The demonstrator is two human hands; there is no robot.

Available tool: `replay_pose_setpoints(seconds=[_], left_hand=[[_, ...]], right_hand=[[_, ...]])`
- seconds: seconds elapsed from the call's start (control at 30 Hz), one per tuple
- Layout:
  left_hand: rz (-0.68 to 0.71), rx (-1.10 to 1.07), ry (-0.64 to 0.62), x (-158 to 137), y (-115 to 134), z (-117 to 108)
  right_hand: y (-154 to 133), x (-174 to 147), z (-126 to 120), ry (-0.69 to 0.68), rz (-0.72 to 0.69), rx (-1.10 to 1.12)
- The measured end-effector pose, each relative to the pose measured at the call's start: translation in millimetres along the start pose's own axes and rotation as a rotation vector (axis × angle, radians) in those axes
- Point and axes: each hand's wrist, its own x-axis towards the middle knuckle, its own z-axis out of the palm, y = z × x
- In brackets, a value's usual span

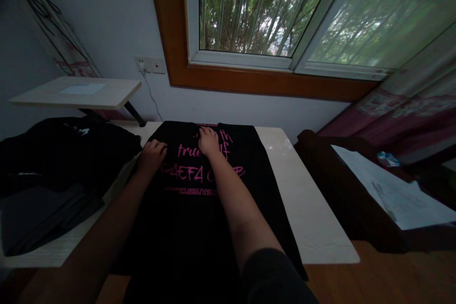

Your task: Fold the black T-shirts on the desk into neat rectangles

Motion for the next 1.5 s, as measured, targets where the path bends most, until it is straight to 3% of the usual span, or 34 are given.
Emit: replay_pose_setpoints(seconds=[0.13, 0.37, 0.7, 1.17, 1.5], left_hand=[[0.069, -0.055, -0.03, 2, 1, -2], [0.006, -0.113, -0.026, 2, 4, -4], [0.05, -0.132, -0.121, -6, -3, 3], [0.071, -0.135, -0.22, -33, -24, -3], [0.104, -0.118, -0.278, -68, -12, -31]], right_hand=[[3, -6, 4, 0.013, 0.015, -0.042], [13, -21, 8, 0.074, -0.052, -0.079], [41, -64, -15, 0.063, -0.142, -0.066], [125, -164, -68, 0.091, -0.032, -0.095], [144, -192, -81, 0.12, 0.06, -0.141]])
